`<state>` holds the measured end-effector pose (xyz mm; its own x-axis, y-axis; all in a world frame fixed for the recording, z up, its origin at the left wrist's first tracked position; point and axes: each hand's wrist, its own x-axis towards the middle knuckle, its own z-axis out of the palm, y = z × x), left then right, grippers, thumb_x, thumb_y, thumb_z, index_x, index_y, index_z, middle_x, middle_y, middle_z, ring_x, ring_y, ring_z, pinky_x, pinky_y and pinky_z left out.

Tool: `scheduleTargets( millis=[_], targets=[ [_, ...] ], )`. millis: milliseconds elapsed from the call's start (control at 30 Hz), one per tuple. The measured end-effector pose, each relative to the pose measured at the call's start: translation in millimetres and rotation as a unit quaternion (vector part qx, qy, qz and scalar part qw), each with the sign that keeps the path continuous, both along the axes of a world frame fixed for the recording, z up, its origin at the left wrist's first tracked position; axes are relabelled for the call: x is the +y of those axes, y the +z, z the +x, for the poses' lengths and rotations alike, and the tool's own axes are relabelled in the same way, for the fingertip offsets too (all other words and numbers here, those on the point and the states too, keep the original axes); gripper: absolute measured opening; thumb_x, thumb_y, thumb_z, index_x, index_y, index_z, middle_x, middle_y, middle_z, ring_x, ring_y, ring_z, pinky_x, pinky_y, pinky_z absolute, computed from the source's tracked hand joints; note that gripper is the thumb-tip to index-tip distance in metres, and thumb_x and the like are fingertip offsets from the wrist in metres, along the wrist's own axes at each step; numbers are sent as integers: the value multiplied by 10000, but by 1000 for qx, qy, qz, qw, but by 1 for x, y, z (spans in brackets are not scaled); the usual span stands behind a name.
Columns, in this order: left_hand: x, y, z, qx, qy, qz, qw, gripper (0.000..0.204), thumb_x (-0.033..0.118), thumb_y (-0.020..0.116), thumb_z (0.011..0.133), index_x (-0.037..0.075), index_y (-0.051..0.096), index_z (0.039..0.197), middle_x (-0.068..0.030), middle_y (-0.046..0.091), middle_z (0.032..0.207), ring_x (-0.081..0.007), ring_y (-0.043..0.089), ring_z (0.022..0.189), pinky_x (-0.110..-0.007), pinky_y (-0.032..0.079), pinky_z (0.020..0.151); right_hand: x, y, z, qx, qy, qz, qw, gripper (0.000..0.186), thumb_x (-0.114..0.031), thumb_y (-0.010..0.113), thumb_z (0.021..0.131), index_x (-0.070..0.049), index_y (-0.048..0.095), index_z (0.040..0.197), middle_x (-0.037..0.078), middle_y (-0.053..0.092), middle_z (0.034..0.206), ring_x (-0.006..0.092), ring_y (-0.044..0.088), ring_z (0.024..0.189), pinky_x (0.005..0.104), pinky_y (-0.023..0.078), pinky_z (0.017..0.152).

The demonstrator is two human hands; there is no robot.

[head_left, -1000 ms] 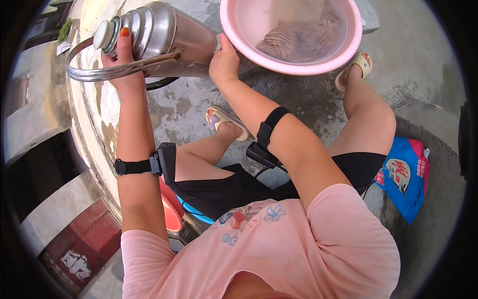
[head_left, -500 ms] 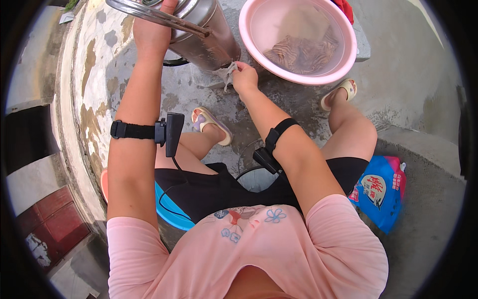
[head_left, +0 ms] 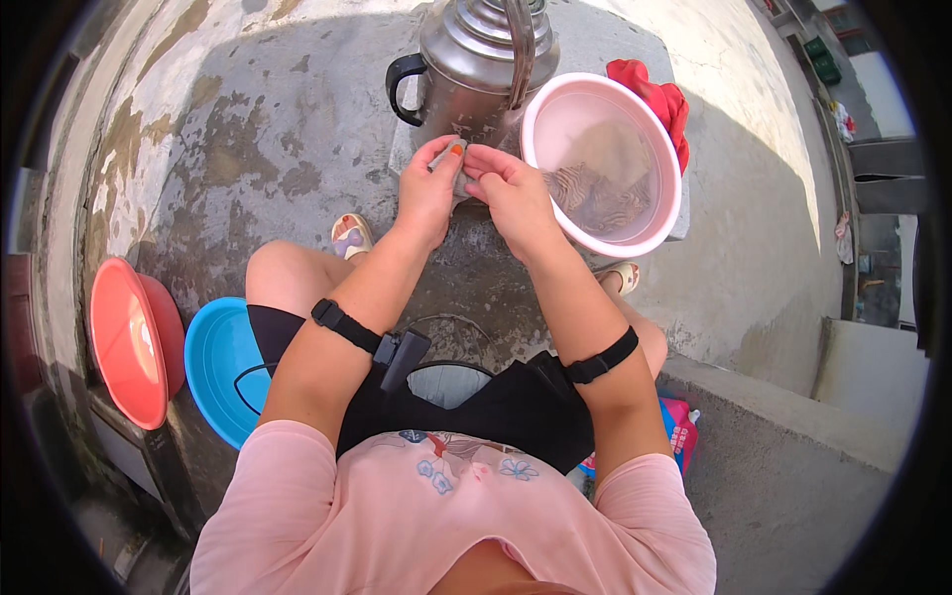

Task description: The person scrubs the interior and exterior of a metal thermos using a cloth and water from a pink basin, then rinses the cloth under a tap. The thermos is handled repeatedly, turned, and wiped on multiple surfaces.

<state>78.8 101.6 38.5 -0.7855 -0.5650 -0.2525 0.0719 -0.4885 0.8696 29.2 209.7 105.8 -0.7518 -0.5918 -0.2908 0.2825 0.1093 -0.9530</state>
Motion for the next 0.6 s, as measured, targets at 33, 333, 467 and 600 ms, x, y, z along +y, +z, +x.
scheduleTargets(
  millis=[33,333,467,600],
  targets=[
    [1,0,-1,8,55,44,998,293,168,573,983,52,579,1252,-64,611,1130,-91,560,944,-232,476,772,10,15,-10,103,15,68,992,408,35,447,902,58,547,1297,162,604,1264,199,590,1159,312,510,911],
    [18,23,-50,85,234,-222,943,549,46,461,919,-76,295,1428,-281,367,1455,-402,346,1376,-407,258,1153,-42,97,-146,209,-52,-32,976,364,-211,545,995,16,560,1280,106,605,1229,161,543,1141,302,427,978],
    [2,5,-62,49,255,-259,930,527,98,468,936,-81,316,1408,-293,377,1429,-425,362,1345,-419,276,1138,-67,100,-162,223,-8,-70,972,607,-492,582,946,28,572,1259,175,620,1241,207,581,1117,321,443,985],
    [3,14,-67,19,265,-243,933,563,171,481,946,-101,303,1405,-311,347,1430,-473,329,1335,-488,233,1139,-75,88,-156,421,15,25,907,507,-377,698,873,24,605,1170,157,691,1112,208,615,1027,311,460,932]
  ],
)
